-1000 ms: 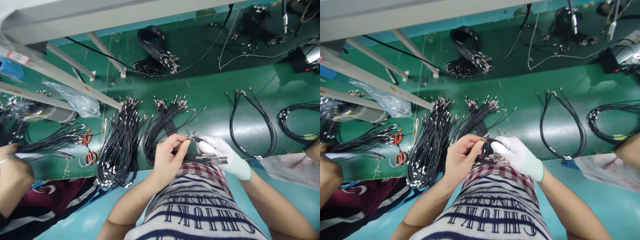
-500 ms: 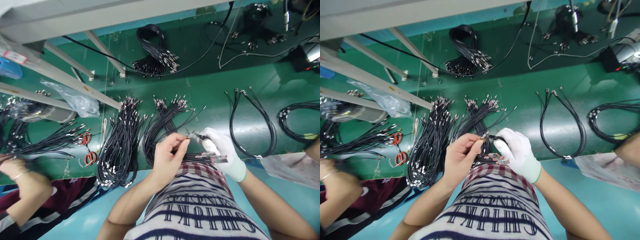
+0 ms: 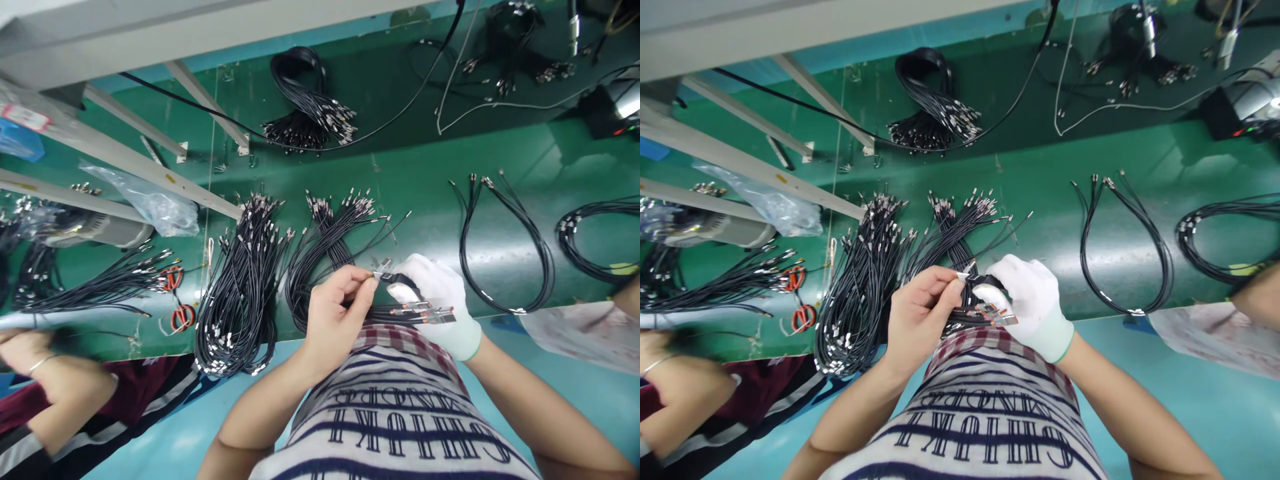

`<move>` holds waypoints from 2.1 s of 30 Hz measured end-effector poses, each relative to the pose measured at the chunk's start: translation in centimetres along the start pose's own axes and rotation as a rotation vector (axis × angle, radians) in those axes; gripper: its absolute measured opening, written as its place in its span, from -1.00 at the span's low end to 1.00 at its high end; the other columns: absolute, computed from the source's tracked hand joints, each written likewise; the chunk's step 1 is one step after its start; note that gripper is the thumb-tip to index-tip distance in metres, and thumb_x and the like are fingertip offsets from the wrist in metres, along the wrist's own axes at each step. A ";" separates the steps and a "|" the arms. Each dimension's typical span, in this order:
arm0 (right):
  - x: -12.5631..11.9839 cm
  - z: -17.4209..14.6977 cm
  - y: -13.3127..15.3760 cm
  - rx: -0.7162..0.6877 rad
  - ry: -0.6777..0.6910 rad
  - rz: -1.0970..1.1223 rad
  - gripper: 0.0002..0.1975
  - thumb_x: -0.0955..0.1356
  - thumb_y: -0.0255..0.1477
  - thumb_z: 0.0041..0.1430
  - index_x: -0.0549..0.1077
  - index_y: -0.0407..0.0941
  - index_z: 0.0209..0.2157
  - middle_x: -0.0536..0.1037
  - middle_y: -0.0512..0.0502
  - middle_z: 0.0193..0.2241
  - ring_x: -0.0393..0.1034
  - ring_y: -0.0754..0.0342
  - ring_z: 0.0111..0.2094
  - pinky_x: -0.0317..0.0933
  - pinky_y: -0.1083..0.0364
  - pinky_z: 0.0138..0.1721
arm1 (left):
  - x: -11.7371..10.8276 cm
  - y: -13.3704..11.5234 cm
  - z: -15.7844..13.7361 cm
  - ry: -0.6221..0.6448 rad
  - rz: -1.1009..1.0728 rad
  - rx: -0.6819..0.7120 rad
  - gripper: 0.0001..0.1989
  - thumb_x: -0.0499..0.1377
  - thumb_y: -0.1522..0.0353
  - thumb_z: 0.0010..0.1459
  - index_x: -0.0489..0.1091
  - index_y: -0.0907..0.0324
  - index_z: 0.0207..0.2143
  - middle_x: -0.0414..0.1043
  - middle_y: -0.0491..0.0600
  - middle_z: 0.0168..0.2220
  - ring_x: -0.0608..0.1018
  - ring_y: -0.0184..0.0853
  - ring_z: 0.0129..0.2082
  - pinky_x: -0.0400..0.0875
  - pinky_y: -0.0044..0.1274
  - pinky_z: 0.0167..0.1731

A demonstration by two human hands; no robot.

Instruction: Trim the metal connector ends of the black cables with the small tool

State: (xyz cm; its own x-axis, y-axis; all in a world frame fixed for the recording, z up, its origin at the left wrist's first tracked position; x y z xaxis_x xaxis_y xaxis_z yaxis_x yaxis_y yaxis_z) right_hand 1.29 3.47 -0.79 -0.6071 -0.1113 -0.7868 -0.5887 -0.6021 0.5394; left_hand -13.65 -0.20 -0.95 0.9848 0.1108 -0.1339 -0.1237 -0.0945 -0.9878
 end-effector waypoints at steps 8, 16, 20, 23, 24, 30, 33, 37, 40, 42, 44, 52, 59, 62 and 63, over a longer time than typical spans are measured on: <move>-0.3 0.0 0.3 0.011 -0.096 -0.069 -0.67 0.22 -0.19 0.33 0.42 -0.12 -0.35 0.45 -0.10 -0.41 0.27 0.06 -0.41 0.00 0.05 -0.35 | 0.0 -0.5 0.1 0.000 0.027 -0.003 -0.76 0.16 0.23 0.24 0.38 0.22 -0.37 0.29 -0.16 -0.59 0.29 -0.52 -0.59 0.20 -0.67 -0.56; -1.0 0.0 -0.6 0.054 -0.113 0.074 -0.72 0.22 -0.24 0.34 0.39 -0.13 -0.33 0.40 -0.07 -0.43 0.24 0.08 -0.43 0.04 0.07 -0.36 | -0.1 0.1 0.0 0.013 0.015 -0.008 -0.78 0.16 0.24 0.24 0.39 0.22 -0.35 0.29 -0.16 -0.59 0.27 -0.53 -0.59 0.17 -0.68 -0.57; -0.1 0.1 0.1 0.011 -0.045 0.068 -0.74 0.23 -0.26 0.33 0.41 -0.13 -0.33 0.42 -0.06 -0.44 0.24 0.10 -0.44 0.03 0.08 -0.37 | -0.1 0.1 -0.1 0.023 0.009 -0.010 -0.79 0.15 0.25 0.25 0.38 0.22 -0.35 0.27 -0.17 -0.59 0.25 -0.53 -0.59 0.16 -0.68 -0.57; 0.1 0.2 0.0 0.025 -0.046 0.075 -0.75 0.24 -0.28 0.33 0.40 -0.14 -0.32 0.43 -0.06 -0.42 0.27 0.10 -0.42 0.05 0.08 -0.35 | -0.1 0.2 -0.2 0.025 0.007 -0.032 -0.77 0.15 0.23 0.25 0.38 0.22 -0.35 0.26 -0.17 -0.59 0.25 -0.53 -0.59 0.16 -0.67 -0.56; -0.1 0.2 -0.2 0.046 -0.066 0.085 -0.75 0.23 -0.27 0.34 0.40 -0.14 -0.32 0.43 -0.06 -0.43 0.27 0.09 -0.42 0.05 0.08 -0.35 | -0.1 0.3 -0.3 0.024 0.006 -0.039 -0.77 0.15 0.23 0.25 0.38 0.22 -0.35 0.26 -0.16 -0.59 0.26 -0.52 -0.59 0.16 -0.66 -0.56; -0.3 -0.2 -0.9 0.095 -0.036 0.419 -0.75 0.18 -0.31 0.37 0.40 -0.12 -0.24 0.44 -0.03 -0.43 0.30 0.12 -0.42 0.12 0.12 -0.35 | -0.1 -0.3 -0.1 0.026 -0.009 -0.019 -0.78 0.15 0.25 0.25 0.38 0.24 -0.35 0.29 -0.16 -0.57 0.28 -0.54 -0.57 0.17 -0.68 -0.55; 0.1 -0.4 -0.9 0.151 0.019 0.496 -0.73 0.19 -0.30 0.37 0.36 -0.12 -0.36 0.32 0.05 -0.56 0.17 0.18 -0.54 0.04 0.15 -0.45 | 0.0 -0.7 0.0 0.029 0.002 0.004 -0.78 0.15 0.26 0.25 0.39 0.25 -0.36 0.32 -0.16 -0.57 0.29 -0.54 -0.57 0.19 -0.70 -0.54; 0.5 -0.2 -1.0 0.210 0.062 0.483 -0.65 0.17 -0.29 0.40 0.30 -0.14 -0.46 0.25 0.08 -0.61 0.10 0.23 -0.58 -0.03 0.16 -0.49 | -0.1 -0.7 -0.1 0.023 0.013 0.005 -0.78 0.15 0.27 0.25 0.40 0.25 -0.37 0.31 -0.16 -0.58 0.28 -0.55 -0.57 0.18 -0.71 -0.55; 0.7 -0.1 -0.9 0.197 0.114 0.494 -0.64 0.16 -0.29 0.40 0.31 -0.15 -0.45 0.27 0.08 -0.60 0.11 0.24 -0.57 -0.03 0.17 -0.48 | -0.1 -0.6 -0.2 0.020 0.006 0.001 -0.78 0.15 0.27 0.25 0.40 0.24 -0.36 0.33 -0.16 -0.57 0.29 -0.55 -0.57 0.20 -0.71 -0.54; 0.9 -0.2 -1.0 0.189 0.146 0.521 -0.65 0.16 -0.29 0.40 0.32 -0.15 -0.43 0.27 0.08 -0.60 0.10 0.24 -0.57 -0.04 0.17 -0.49 | -0.1 -0.5 -0.2 0.026 -0.001 -0.004 -0.79 0.15 0.27 0.25 0.41 0.24 -0.35 0.34 -0.15 -0.56 0.30 -0.55 -0.56 0.22 -0.71 -0.54; 1.0 -0.4 -1.1 0.179 0.163 0.557 -0.64 0.16 -0.28 0.40 0.31 -0.15 -0.44 0.27 0.07 -0.58 0.10 0.23 -0.56 -0.04 0.16 -0.49 | -0.1 -0.5 -0.2 0.029 -0.001 -0.009 -0.80 0.15 0.27 0.25 0.41 0.24 -0.34 0.34 -0.16 -0.56 0.31 -0.55 -0.56 0.22 -0.72 -0.54; 0.8 -0.3 -1.7 0.247 0.123 0.542 -0.62 0.16 -0.28 0.40 0.23 -0.14 -0.49 0.21 0.10 -0.62 0.05 0.24 -0.58 -0.06 0.17 -0.49 | -0.1 -0.5 -0.1 0.021 0.012 0.010 -0.79 0.15 0.27 0.25 0.43 0.23 -0.34 0.36 -0.16 -0.55 0.32 -0.56 -0.56 0.23 -0.73 -0.53; 1.0 -0.6 -1.4 0.155 0.177 0.615 -0.64 0.19 -0.25 0.37 0.28 -0.14 -0.47 0.28 0.05 -0.56 0.12 0.20 -0.54 -0.02 0.16 -0.47 | -0.2 -0.7 -0.2 0.019 -0.003 0.014 -0.82 0.14 0.30 0.26 0.43 0.23 -0.33 0.39 -0.17 -0.54 0.35 -0.57 -0.55 0.26 -0.75 -0.52; 1.0 -0.8 -2.0 0.232 0.139 0.632 -0.63 0.17 -0.26 0.39 0.25 -0.14 -0.49 0.22 0.09 -0.62 0.08 0.22 -0.58 -0.04 0.17 -0.50 | -0.3 -0.9 -0.1 0.011 0.049 0.034 -0.81 0.12 0.30 0.28 0.46 0.21 -0.30 0.42 -0.15 -0.52 0.37 -0.56 -0.54 0.28 -0.74 -0.50; 1.0 -0.7 -2.0 0.252 0.127 0.617 -0.62 0.16 -0.27 0.39 0.22 -0.14 -0.50 0.19 0.10 -0.64 0.05 0.23 -0.60 -0.06 0.17 -0.51 | -0.4 -0.9 -0.1 0.010 0.062 0.039 -0.80 0.12 0.30 0.28 0.47 0.21 -0.29 0.43 -0.15 -0.51 0.38 -0.56 -0.53 0.28 -0.74 -0.49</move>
State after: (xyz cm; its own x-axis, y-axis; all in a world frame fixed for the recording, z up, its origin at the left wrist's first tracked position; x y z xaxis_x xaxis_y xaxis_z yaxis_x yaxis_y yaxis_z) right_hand 2.28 4.01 -2.88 -0.8133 -0.4770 -0.3333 -0.2704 -0.1974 0.9423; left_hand -13.87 -0.24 0.04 0.9761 0.0960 -0.1947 -0.1893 -0.0628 -0.9799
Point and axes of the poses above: each hand's wrist, its own z-axis towards the middle knuckle, its own x-axis out of the palm, y = z × x, the point moved 6 cm from there along z, towards the middle knuckle
